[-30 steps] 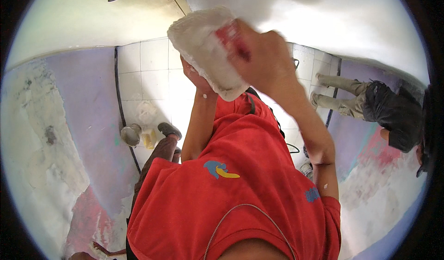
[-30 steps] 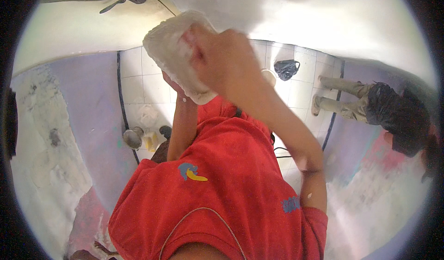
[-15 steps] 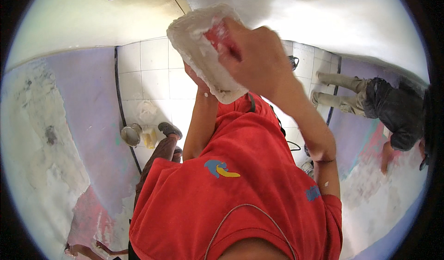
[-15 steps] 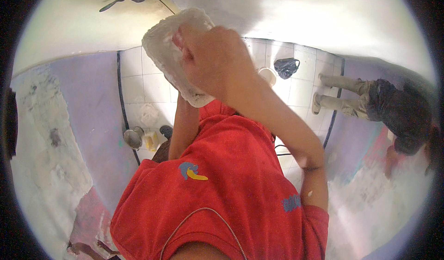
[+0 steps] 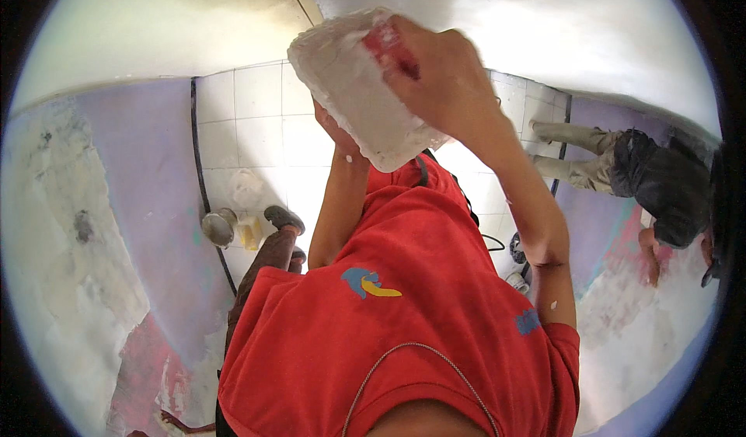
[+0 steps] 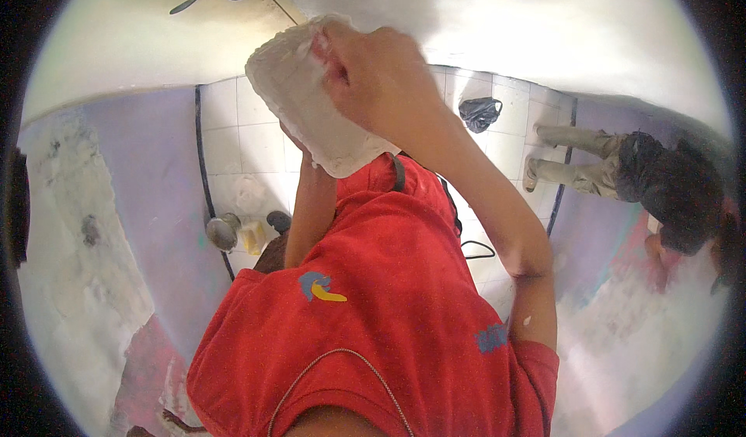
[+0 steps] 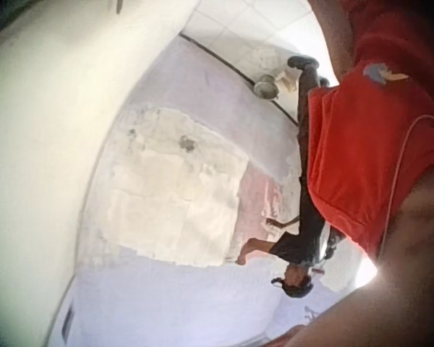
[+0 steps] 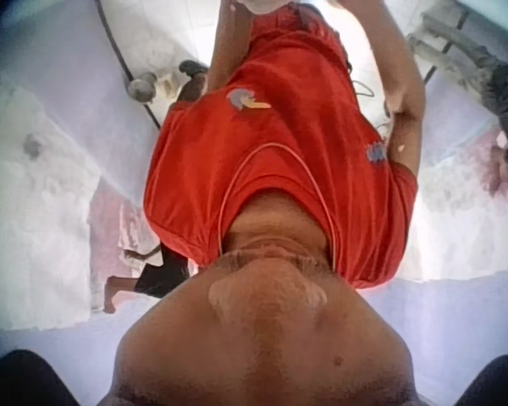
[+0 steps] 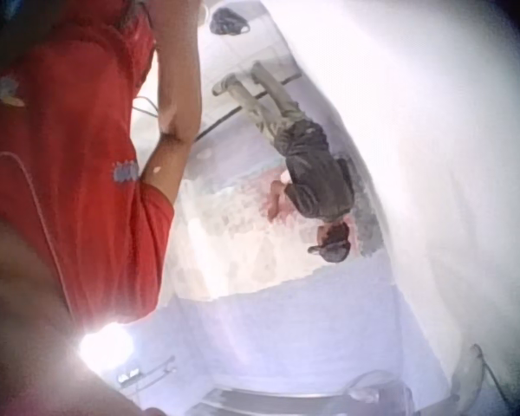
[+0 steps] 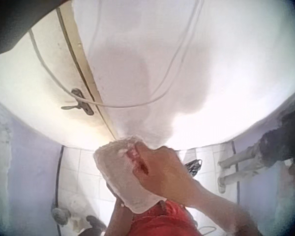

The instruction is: The person applies white plaster to a ceiling using a trowel and hawk. They repeatedly scoop plaster from the hawk and spread it onto the ceiling surface in smooth strokes.

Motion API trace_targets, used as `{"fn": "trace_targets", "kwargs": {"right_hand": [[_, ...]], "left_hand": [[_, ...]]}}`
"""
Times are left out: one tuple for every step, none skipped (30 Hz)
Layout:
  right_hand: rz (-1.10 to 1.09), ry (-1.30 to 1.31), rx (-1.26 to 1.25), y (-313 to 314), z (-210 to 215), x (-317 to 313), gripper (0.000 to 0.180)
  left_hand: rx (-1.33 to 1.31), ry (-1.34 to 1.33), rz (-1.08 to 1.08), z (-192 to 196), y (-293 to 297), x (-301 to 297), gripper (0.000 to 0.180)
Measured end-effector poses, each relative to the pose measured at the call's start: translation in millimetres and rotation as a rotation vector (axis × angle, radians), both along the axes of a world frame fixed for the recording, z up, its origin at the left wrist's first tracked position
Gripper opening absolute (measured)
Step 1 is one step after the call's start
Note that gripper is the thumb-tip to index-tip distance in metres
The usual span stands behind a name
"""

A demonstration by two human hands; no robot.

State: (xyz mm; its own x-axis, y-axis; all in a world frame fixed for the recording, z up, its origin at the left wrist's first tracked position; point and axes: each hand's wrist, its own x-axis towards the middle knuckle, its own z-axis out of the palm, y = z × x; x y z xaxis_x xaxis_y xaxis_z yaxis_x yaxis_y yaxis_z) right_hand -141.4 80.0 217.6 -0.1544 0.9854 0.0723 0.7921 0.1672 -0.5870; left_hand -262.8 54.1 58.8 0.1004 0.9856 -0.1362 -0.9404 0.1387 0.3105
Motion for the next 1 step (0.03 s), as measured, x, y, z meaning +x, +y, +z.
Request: {"fn": "trace_targets", "kwargs": {"right_hand": [[-0.043,-0.011,0.003,2.2,8.9,4.6,0.04]], "left_hand": [[-0.002,0.002,0.007,0.0,-1.1,-0.3,0.055]]}}
